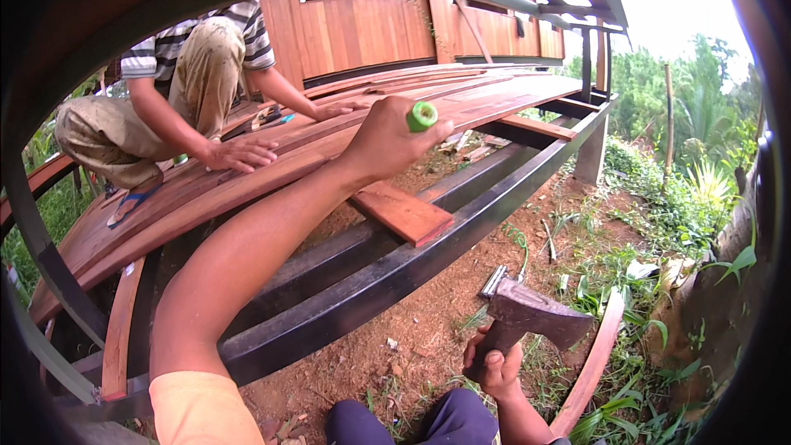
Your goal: The person is installing wooden planks onto a metal frame beneath a raised deck. They use a hammer to drive nails into the planks and a scraper to remove excess adhesive from the joints.
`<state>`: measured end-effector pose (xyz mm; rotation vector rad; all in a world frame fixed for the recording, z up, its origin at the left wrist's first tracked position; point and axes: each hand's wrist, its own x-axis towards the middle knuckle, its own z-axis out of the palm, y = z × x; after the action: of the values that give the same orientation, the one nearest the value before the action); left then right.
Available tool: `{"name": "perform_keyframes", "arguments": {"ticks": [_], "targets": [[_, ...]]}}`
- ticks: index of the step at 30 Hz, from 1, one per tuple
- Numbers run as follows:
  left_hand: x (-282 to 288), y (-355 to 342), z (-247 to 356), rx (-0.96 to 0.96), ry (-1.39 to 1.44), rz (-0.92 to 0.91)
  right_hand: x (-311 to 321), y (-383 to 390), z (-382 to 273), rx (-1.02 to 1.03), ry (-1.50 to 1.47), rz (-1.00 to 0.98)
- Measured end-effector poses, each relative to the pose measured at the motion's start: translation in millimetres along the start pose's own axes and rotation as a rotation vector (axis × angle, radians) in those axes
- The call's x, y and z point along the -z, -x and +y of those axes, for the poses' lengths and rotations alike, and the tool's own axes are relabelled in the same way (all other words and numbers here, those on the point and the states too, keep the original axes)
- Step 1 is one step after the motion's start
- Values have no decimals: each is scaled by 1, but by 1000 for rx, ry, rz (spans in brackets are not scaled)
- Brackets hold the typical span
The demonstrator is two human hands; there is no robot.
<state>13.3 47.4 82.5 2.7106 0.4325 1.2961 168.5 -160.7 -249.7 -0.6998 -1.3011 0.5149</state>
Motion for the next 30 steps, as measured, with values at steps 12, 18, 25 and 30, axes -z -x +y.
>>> {"name": "perform_keyframes", "arguments": {"ticks": [12,18,25,30], "targets": [[-46,72,22,-49,-69,-97,3,-91,-37,319,31,272],[-57,79,19,-101,-123,-47,-3,-77,-8,344,41,253],[-57,84,21,-73,-95,-72,21,-82,-31,498,57,214],[-55,74,15,-91,-117,-42,17,-92,-17,261,344,16]]}}
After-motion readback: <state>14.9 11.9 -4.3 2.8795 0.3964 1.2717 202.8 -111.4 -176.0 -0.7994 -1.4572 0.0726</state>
